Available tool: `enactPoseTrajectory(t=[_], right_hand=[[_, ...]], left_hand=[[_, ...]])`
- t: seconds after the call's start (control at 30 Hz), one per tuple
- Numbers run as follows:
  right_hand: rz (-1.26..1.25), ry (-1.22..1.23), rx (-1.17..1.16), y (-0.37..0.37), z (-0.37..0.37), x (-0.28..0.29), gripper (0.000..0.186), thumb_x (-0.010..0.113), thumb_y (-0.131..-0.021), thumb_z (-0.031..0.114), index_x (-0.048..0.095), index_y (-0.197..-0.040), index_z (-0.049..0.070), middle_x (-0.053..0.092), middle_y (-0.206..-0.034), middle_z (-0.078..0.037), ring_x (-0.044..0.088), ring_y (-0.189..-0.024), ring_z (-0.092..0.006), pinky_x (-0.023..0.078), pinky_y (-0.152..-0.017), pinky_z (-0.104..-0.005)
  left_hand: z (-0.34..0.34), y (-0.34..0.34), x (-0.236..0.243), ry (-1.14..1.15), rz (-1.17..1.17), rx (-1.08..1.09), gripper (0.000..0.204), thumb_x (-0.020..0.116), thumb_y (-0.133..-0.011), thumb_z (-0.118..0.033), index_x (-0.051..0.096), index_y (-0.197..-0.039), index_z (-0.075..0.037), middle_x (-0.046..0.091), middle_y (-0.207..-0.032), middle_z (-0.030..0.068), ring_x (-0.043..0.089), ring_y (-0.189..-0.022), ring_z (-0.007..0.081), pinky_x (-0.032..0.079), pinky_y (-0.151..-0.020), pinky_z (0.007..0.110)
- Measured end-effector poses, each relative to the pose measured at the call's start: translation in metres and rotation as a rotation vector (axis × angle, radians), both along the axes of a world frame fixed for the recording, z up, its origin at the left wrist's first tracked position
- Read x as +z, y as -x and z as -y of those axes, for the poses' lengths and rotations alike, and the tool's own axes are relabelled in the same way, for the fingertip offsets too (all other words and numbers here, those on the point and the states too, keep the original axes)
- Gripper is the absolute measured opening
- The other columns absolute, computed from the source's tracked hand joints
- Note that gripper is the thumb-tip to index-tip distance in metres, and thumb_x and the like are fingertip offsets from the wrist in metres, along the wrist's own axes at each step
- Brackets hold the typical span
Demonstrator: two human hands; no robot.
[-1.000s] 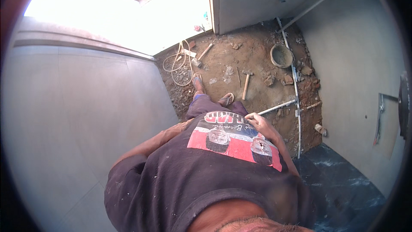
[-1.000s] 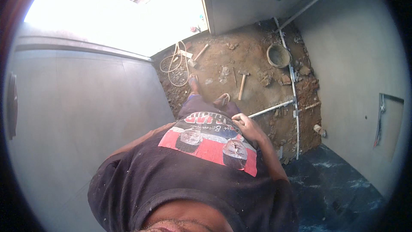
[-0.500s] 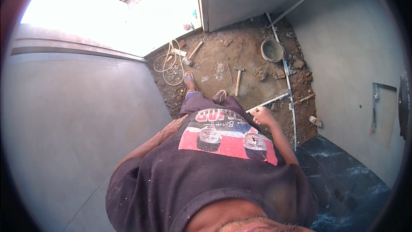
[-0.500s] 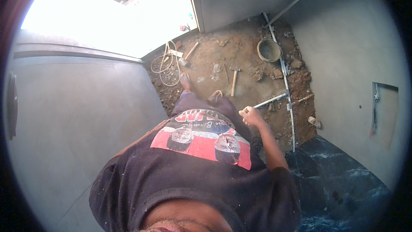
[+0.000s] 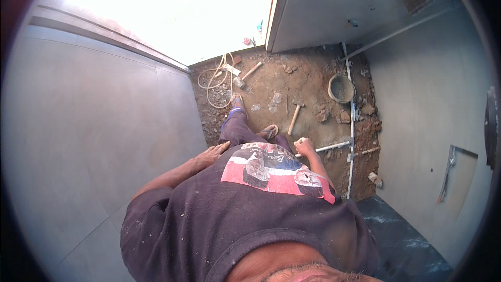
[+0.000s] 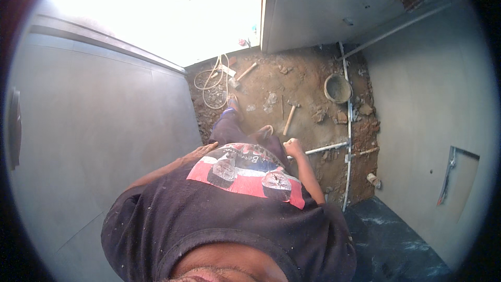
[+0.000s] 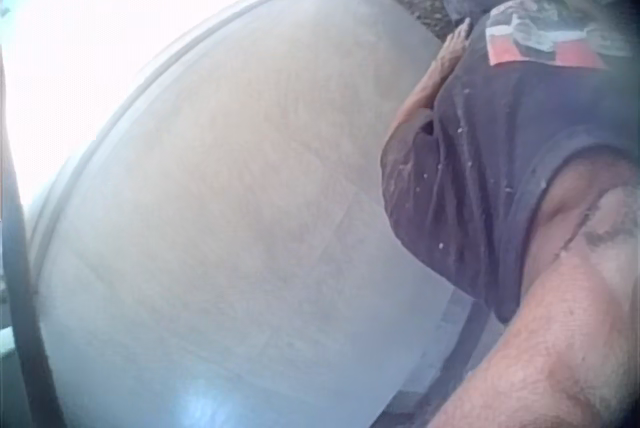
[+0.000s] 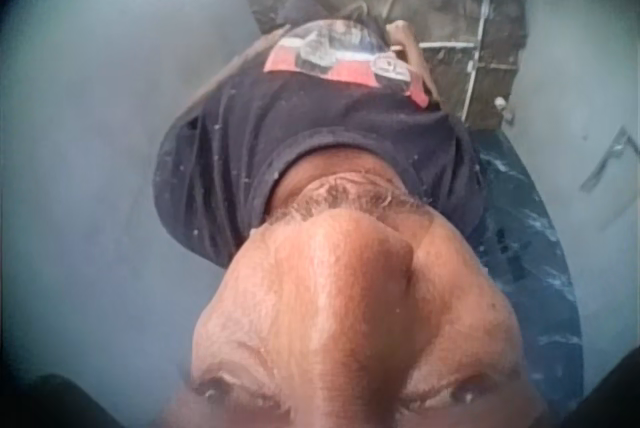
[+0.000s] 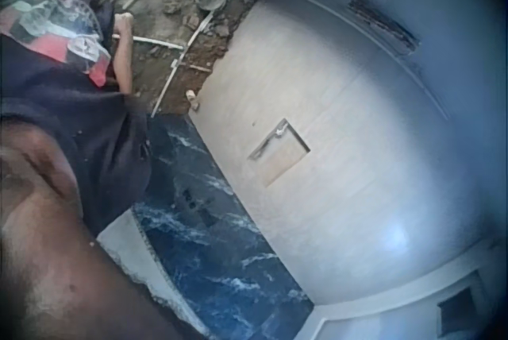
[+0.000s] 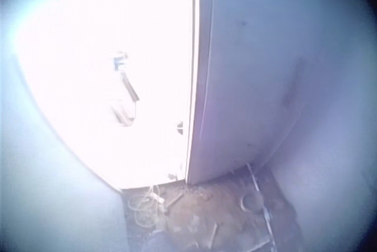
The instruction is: The person marks and measures a wall and floor area, then handles PVC pipes and pieces while working in a room under renovation.
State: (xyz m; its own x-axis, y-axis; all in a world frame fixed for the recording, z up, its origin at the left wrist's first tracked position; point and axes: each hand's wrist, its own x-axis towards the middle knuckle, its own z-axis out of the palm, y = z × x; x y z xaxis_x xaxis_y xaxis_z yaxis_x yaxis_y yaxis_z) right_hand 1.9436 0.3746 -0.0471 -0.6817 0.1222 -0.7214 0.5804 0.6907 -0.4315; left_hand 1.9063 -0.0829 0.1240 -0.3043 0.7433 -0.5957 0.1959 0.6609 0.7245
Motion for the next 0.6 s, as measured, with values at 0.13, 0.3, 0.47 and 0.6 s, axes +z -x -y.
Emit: enactPoseTrajectory(t=[0.13,0.3,0.47,0.6], right_hand=[[-0.094,-0.059,0.110,0.083,0.020,0.002,0.028,0.070,-0.085,0.031,0.073,-0.092,0.005,0.071,-0.090,-0.019,0.068,-0.086,-0.0334,0.054,-0.078,-0.0435],[-0.176,-0.024,0.021,0.184,0.045,-0.014,0.027,0.070,-0.084,0.033,0.073,-0.088,0.006,0.072,-0.092,-0.022,0.069,-0.092,-0.0398,0.055,-0.077,-0.0452],[-0.229,-0.035,0.076,0.236,0.058,-0.048,0.019,0.068,-0.085,0.026,0.071,-0.084,0.007,0.067,-0.063,-0.009,0.066,-0.056,-0.0197,0.052,-0.056,-0.0367],[-0.269,-0.183,0.217,0.293,0.072,-0.067,0.021,0.067,-0.086,0.027,0.071,-0.083,0.006,0.067,-0.062,-0.010,0.066,-0.053,-0.0205,0.051,-0.051,-0.0368]], left_hand=[[0.015,0.020,-0.012,0.086,0.013,-0.085,0.079,0.049,-0.096,-0.049,0.015,-0.159,-0.015,0.008,-0.165,0.0193,0.011,-0.153,0.0325,0.020,-0.120,0.050],[0.038,0.065,-0.008,0.116,0.135,0.057,0.079,0.050,-0.096,-0.048,0.016,-0.160,-0.016,0.008,-0.165,0.0195,0.014,-0.152,0.0311,0.021,-0.120,0.050],[0.076,0.115,0.008,0.135,0.104,0.058,0.073,0.046,-0.097,-0.046,0.018,-0.159,-0.019,0.006,-0.166,0.0161,0.014,-0.152,0.0319,0.024,-0.118,0.050],[0.105,0.162,-0.013,0.159,0.167,0.124,0.066,0.044,-0.099,-0.044,0.024,-0.157,-0.020,0.018,-0.161,0.0166,0.024,-0.148,0.0330,0.029,-0.115,0.050]])
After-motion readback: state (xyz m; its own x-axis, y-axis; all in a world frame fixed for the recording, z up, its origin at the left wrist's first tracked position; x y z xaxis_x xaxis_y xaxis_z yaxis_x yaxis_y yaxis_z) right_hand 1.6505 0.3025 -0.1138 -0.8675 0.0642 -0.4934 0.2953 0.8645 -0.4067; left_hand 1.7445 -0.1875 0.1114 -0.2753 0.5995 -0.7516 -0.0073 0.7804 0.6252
